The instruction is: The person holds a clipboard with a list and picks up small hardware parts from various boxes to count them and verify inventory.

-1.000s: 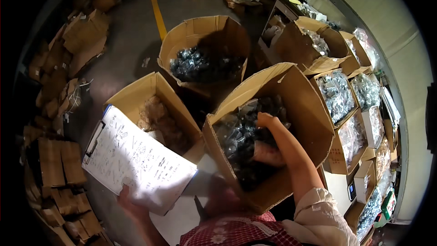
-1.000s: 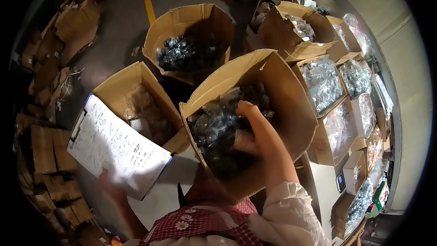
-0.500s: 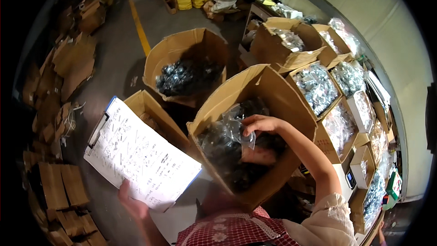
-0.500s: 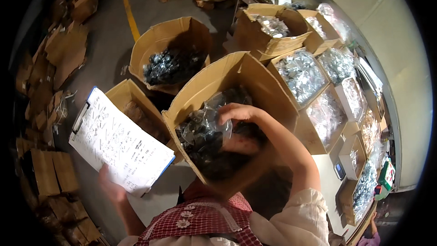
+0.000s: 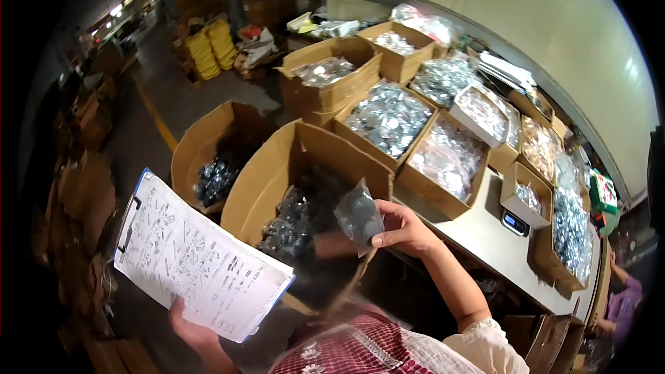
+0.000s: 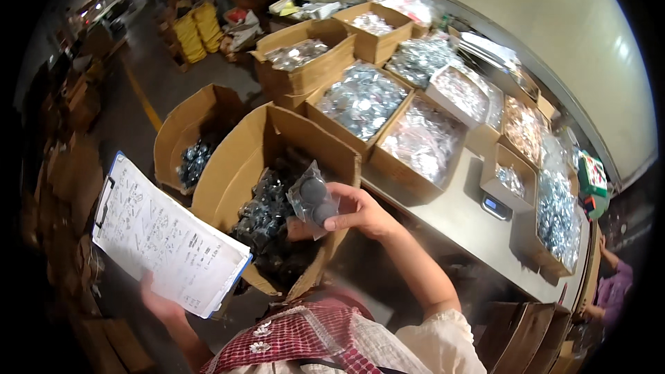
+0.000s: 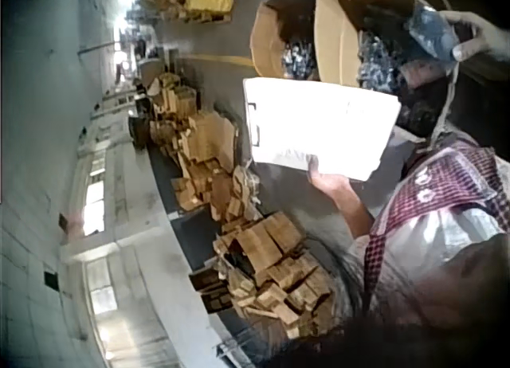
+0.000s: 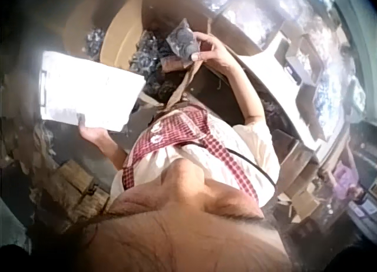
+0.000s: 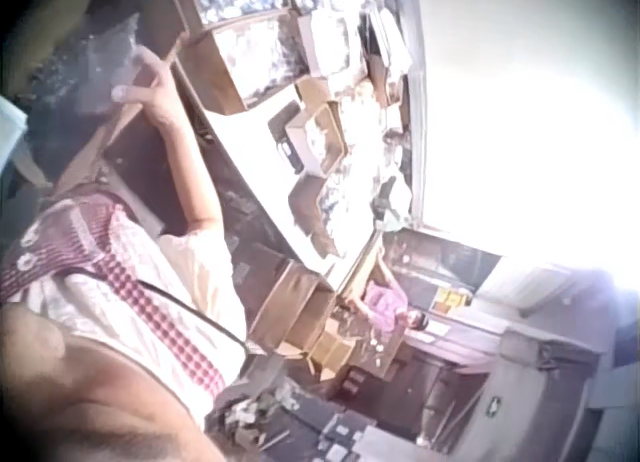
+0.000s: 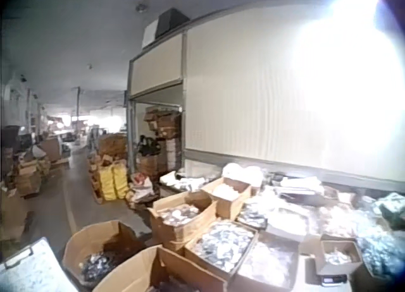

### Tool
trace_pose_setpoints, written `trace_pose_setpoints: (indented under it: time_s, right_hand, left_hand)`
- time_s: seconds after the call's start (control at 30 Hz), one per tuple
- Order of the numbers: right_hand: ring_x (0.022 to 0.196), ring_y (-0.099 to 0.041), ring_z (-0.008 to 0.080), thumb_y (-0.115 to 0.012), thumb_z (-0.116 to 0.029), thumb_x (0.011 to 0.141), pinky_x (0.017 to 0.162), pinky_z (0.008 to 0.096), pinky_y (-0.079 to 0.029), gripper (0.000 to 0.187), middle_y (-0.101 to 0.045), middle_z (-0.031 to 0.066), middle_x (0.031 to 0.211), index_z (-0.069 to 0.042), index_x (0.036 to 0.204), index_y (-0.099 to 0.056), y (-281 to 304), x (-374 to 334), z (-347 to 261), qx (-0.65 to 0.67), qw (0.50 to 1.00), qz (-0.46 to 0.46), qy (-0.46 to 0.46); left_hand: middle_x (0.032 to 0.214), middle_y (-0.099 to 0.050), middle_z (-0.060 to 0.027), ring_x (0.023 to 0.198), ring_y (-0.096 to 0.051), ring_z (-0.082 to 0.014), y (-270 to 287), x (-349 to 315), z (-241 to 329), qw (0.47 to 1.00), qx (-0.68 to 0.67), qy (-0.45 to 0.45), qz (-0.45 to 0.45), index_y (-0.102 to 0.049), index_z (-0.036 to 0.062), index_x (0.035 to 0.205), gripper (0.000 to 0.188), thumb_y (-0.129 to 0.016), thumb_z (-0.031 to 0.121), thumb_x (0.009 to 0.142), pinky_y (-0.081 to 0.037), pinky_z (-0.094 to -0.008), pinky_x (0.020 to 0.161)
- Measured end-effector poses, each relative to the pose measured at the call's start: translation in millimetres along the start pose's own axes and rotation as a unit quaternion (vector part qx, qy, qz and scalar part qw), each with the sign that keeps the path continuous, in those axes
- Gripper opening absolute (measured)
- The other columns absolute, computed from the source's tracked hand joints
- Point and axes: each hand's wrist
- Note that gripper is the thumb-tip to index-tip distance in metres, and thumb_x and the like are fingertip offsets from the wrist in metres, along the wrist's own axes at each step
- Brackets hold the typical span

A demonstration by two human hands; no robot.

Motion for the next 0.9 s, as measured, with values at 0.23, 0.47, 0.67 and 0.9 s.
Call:
trace_pose_setpoints:
  time_s: [0.23,0.47,0.67,0.9]
  right_hand:
    - [0.109,-0.056,0.0147,-0.074,0.001,0.076,0.097,0.0300,-0.043,0.059,-0.062,0.0042,0.117,-0.002,0.131,-0.053,15.6,-82.9,-5.7,-0.004,0.986,0.132,0.103]
    - [0.068,-0.055,0.0076,-0.067,-0.010,0.078,0.061,0.0213,-0.045,0.045,-0.062,0.0026,0.091,0.002,0.120,-0.057,64.6,-154.2,18.3,0.191,0.882,0.399,0.159]
    - [0.056,-0.050,0.0066,-0.064,-0.012,0.083,0.048,0.0174,-0.041,0.033,-0.061,0.0033,0.086,-0.001,0.114,-0.059,197.0,-225.4,95.5,0.211,0.721,0.616,0.235]
    - [0.110,-0.057,0.0221,-0.058,-0.006,0.086,0.094,0.0318,-0.047,0.045,-0.058,0.0152,0.122,0.003,0.130,-0.052,151.5,-175.8,58.4,-0.196,0.704,0.620,0.286]
  left_hand:
    - [0.138,-0.045,-0.0188,0.125,-0.048,-0.0334,-31.6,-25.8,-3.8,0.998,0.047,0.036,-0.012,-0.034,-0.0039,0.142,0.072,-0.053,0.029,0.081,-0.041,-0.0448,0.102]
    - [0.131,-0.051,-0.0175,0.121,-0.050,-0.0309,-89.8,-52.0,-4.8,0.996,0.083,0.041,-0.022,-0.043,-0.0050,0.135,0.061,-0.051,0.024,0.082,-0.040,-0.0411,0.102]
    - [0.115,-0.058,-0.0156,0.105,-0.056,-0.0256,-104.2,-37.0,-21.9,0.973,0.220,0.063,-0.010,-0.054,-0.0071,0.118,0.046,-0.061,0.013,0.077,-0.044,-0.0360,0.094]
    - [0.108,-0.067,-0.0145,0.098,-0.063,-0.0217,-149.4,-3.9,-65.3,0.956,0.139,0.166,-0.197,-0.060,-0.0091,0.116,0.037,-0.059,0.003,0.080,-0.047,-0.0305,0.089]
Point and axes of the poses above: each hand's wrist, its own x-axis towards the middle knuckle, its own y-axis out of the back of the hand, z = x × y
